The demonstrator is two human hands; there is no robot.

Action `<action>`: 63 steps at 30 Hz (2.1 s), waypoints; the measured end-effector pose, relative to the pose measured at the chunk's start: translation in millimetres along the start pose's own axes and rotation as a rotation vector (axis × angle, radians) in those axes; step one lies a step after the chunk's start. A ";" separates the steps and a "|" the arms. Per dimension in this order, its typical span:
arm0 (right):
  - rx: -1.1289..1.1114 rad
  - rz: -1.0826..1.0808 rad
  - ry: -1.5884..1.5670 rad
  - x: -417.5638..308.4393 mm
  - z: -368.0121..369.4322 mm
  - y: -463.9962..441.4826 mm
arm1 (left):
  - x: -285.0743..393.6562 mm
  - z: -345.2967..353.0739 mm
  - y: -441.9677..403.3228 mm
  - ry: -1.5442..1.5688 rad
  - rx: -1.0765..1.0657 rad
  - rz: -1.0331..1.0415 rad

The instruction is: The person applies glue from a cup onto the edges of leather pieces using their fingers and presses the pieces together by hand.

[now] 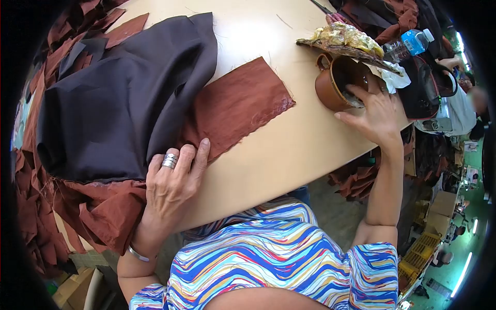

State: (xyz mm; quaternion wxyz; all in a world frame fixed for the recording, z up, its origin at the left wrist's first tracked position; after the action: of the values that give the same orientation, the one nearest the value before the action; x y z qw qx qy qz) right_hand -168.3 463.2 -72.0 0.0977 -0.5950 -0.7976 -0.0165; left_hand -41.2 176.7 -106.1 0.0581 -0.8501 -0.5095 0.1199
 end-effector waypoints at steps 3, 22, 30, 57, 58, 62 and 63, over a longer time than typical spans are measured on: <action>-0.031 0.006 0.011 1.8 3.2 -5.5 | -1.5 -0.6 -0.3 0.014 -0.011 -0.017; 0.112 -0.322 -0.453 -134.9 -4.5 42.9 | -2.6 -5.3 4.2 0.041 0.008 -0.009; 0.179 -0.335 -0.057 -158.0 11.1 38.0 | -1.9 -4.9 5.1 0.012 0.042 -0.017; 0.291 -0.556 0.061 -180.0 1.2 54.1 | -2.1 -6.7 24.5 -0.139 -0.001 -0.026; 0.290 -0.537 0.082 -176.1 1.0 51.1 | -2.5 -9.2 23.7 -0.134 0.004 -0.025; 0.245 -0.536 0.142 -176.0 8.2 46.0 | -4.8 -17.1 26.2 -0.043 -0.082 -0.070; 0.218 -0.545 0.125 -178.4 7.9 46.2 | -5.3 -18.8 27.7 -0.023 -0.075 -0.077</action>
State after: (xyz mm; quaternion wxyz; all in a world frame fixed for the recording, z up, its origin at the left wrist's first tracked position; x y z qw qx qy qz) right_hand -76.6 309.1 -115.2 0.2018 -0.3427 -0.9175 0.0073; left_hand -15.0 159.4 -93.4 0.0250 -0.8301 -0.5465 0.1081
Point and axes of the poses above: each hand's wrist, its own y-axis away from the middle knuckle, its own z-axis out of the palm, x = y × z, the point moved 6 cm from there along -y, towards the middle knuckle, and after that the axes turned 1 degree about y, right-handed, at the moved point
